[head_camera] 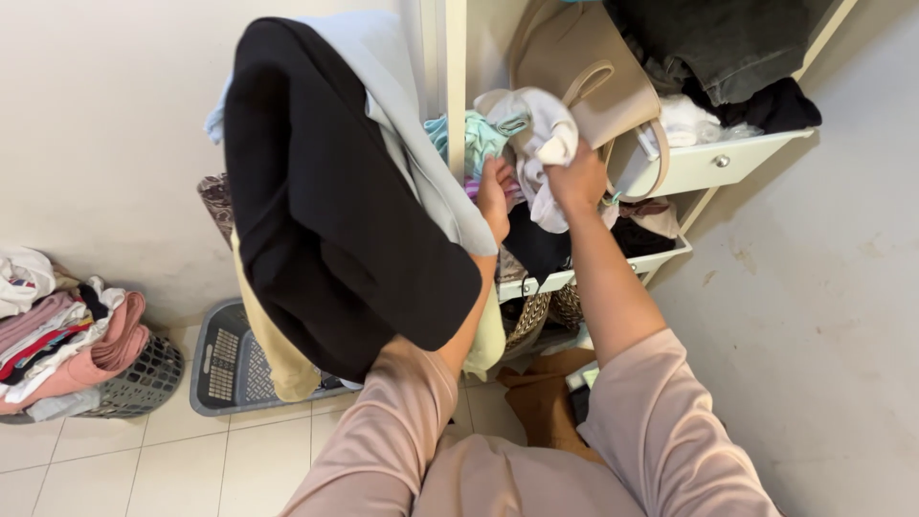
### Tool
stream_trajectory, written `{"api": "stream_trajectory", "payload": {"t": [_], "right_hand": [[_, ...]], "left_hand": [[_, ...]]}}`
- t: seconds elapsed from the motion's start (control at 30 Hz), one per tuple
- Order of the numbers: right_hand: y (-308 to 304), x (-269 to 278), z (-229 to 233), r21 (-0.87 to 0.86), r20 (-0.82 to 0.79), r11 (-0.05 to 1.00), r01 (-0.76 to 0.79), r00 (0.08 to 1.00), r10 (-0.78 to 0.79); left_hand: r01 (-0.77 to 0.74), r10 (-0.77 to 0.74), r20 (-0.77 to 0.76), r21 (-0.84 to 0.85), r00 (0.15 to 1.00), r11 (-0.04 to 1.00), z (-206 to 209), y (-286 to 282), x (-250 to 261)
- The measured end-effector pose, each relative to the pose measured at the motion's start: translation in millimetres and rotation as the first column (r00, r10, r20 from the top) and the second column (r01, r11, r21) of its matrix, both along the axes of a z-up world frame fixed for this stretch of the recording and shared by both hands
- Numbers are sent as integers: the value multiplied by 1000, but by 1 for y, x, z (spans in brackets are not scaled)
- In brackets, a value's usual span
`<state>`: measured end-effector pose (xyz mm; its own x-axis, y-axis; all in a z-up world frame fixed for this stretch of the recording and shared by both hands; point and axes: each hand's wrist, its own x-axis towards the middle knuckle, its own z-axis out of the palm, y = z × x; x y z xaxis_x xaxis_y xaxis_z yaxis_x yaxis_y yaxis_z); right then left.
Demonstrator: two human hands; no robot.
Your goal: Organize and put away folded clothes into a storage unit and laundry basket.
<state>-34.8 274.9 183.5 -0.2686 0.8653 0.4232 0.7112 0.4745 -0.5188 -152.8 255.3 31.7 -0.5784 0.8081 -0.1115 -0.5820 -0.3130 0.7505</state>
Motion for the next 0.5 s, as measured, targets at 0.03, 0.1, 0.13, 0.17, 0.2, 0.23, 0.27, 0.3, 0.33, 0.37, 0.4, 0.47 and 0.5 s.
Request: {"api": "stream_trajectory", "payload": {"t": [0.03, 0.1, 0.13, 0.17, 0.2, 0.23, 0.27, 0.3, 0.33, 0.37, 0.4, 0.47, 0.5], "right_hand": [[1, 4, 5, -15, -37, 1000, 5, 999, -5], [2, 11, 19, -29, -74, 1000, 10, 997, -12], [2, 17, 27, -54, -59, 998, -12, 998, 8], [2, 23, 35, -79, -45, 996, -32, 999, 29], [-2, 26, 41, -83, -42, 996, -31, 999, 28], [-6, 30, 48, -103, -77, 994, -30, 997, 22], [-10, 34, 55, -120, -114, 992, -28, 993, 15], [-19, 38, 59, -121, -113, 992, -26, 993, 12], [-27, 42, 64, -98, -189, 995, -28, 982, 9], [-35, 45, 68, -74, -263, 997, -27, 965, 7], [-36, 48, 65, -74, -259, 997, -24, 966, 4], [-37, 52, 59, -46, -405, 996, -70, 913, 46], [-33, 50, 53, -47, -403, 997, -69, 914, 44]], "left_hand": [[44, -43, 26, -62, 999, 997, 17, -12, -1], [89, -83, 55, -123, 995, 988, 35, -22, -3], [102, -95, 62, -122, 994, 987, 34, -23, -3], [114, -107, 69, -121, 992, 986, 33, -23, -2], [116, -107, 72, -125, 992, 985, 31, -22, -3], [141, -132, 84, -105, 988, 985, 28, -21, -3], [166, -158, 92, -82, 983, 983, 26, -20, -4], [168, -160, 93, -83, 983, 982, 26, -22, -4], [167, -160, 81, -81, 984, 983, 27, -23, -4], [165, -160, 70, -79, 985, 983, 27, -24, -5], [169, -163, 75, -78, 984, 983, 31, -24, -4], [193, -185, 78, -115, 980, 974, 39, -25, -4], [194, -186, 80, -115, 979, 974, 43, -23, -3]]}}
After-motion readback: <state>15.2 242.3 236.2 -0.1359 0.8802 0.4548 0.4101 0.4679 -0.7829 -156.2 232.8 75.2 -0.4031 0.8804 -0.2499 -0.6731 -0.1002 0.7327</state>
